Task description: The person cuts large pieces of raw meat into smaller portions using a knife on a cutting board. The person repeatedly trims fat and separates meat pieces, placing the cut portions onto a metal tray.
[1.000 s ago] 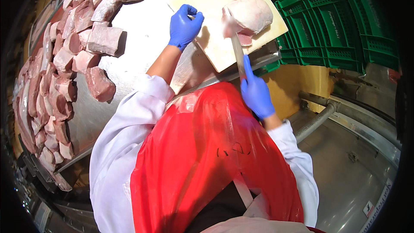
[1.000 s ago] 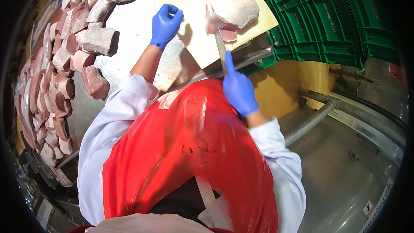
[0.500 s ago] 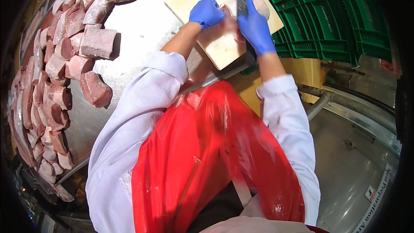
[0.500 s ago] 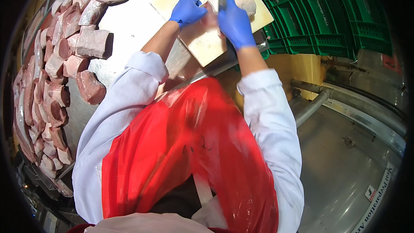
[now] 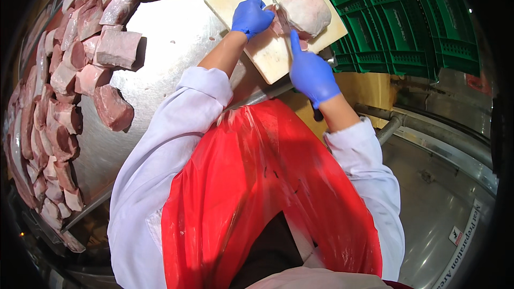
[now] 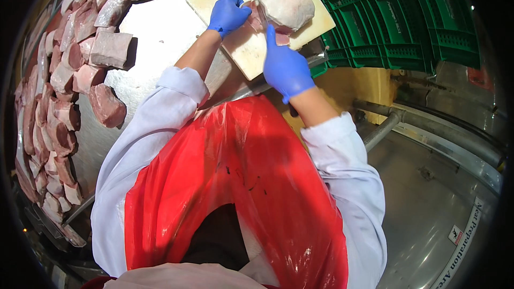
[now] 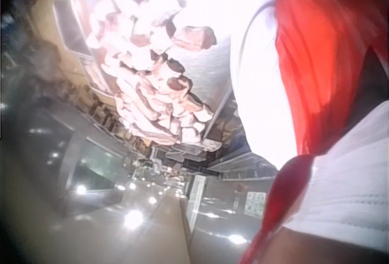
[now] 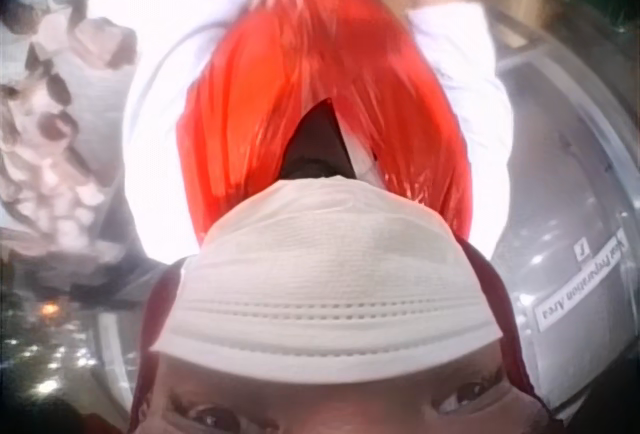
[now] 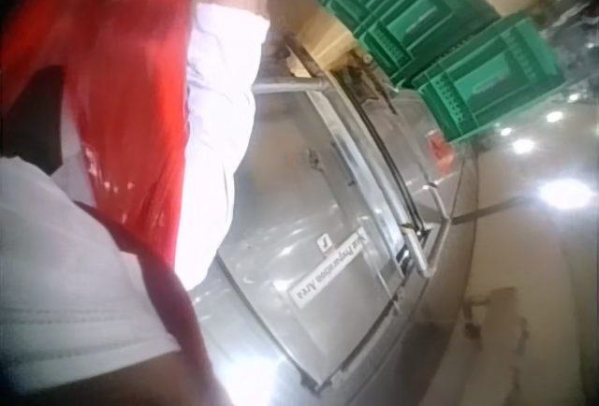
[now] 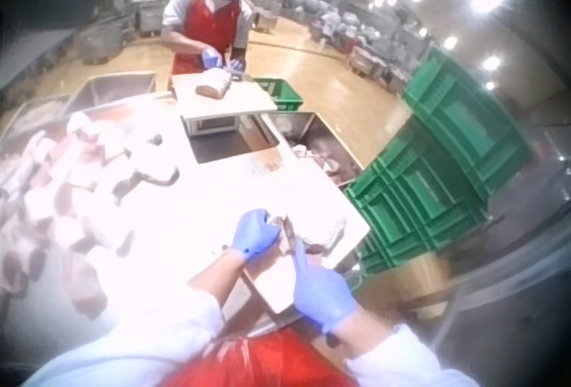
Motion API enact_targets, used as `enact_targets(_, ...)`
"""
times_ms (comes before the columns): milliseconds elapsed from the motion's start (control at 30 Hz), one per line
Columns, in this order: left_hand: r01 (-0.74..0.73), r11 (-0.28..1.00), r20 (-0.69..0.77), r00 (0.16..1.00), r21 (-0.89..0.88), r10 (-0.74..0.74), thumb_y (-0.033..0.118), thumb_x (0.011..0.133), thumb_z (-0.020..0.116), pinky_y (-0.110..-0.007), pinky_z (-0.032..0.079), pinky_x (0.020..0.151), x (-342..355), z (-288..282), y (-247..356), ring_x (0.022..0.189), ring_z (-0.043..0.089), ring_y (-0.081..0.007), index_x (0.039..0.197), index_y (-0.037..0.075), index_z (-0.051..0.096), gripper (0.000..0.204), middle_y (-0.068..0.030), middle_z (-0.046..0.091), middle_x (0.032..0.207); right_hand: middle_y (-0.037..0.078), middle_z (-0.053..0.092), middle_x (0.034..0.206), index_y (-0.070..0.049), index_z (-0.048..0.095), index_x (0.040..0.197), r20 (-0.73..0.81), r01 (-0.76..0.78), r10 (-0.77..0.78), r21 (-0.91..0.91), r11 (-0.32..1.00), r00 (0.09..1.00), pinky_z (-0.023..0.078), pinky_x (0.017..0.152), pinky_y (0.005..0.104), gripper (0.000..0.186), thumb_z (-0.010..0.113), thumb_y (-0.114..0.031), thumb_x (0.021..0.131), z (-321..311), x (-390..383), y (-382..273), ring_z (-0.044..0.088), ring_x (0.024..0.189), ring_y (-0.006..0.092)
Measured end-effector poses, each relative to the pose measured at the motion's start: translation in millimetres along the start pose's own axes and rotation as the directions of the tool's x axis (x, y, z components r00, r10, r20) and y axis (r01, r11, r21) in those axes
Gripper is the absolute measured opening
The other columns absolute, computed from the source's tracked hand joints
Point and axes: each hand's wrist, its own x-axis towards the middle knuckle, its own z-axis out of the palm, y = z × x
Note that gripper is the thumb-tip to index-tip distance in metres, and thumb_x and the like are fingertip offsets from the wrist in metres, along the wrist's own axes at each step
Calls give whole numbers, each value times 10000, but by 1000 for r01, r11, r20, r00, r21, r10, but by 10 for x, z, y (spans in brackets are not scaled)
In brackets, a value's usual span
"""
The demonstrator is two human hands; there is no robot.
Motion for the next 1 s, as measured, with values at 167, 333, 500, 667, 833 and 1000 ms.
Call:
enact_targets(167,32,995,-79,997,93,-25,313,747,682,-434,539,719,-234,-152,-36,766,680,-399,800,-5,682,323,-249,679,800,251,669,776,-57,209,1574,318,-19,40,-68,997,947,530,648,532,723,479,-89,904,-497,-515,100,657,683,432)
enact_targets(333,46,976,-123,992,212,-20,298,742,685,-457,522,759,-409,-225,75,843,659,-384,916,26,666,323,-198,679,910,299,623,709,-165,230,1581,-25,-23,30,254,967,999,500,614,546,743,519,-118,898,-574,-238,357,625,643,469)
enact_targets(500,-474,809,-260,780,347,569,302,744,723,-452,472,710,-725,160,271,834,597,-335,899,94,637,273,-138,606,879,305,649,791,-239,273,1568,-128,62,-26,286,956,991,508,660,567,716,528,-145,906,-297,448,660,644,704,478)
enact_targets(667,-466,757,-34,842,458,539,270,788,715,-461,446,663,-958,654,338,775,608,-324,921,108,635,224,-126,604,844,258,666,797,-277,281,1566,-93,249,-235,192,949,968,529,668,545,746,564,-147,888,-236,601,765,657,718,453)
enact_targets(833,-396,773,-70,869,495,489,243,809,695,-468,438,663,-1016,752,384,753,615,-304,916,111,637,179,-107,600,795,209,677,768,-213,235,1585,25,370,-374,98,924,927,536,643,513,790,601,-143,887,-162,580,857,680,707,401)
enact_targets(1000,-304,796,-112,902,523,418,237,776,686,-465,435,698,-1064,799,419,752,610,-294,893,139,645,159,-90,605,800,212,679,801,-119,218,1584,129,379,-371,-36,925,919,538,601,499,782,567,-95,883,-252,285,853,678,675,386)
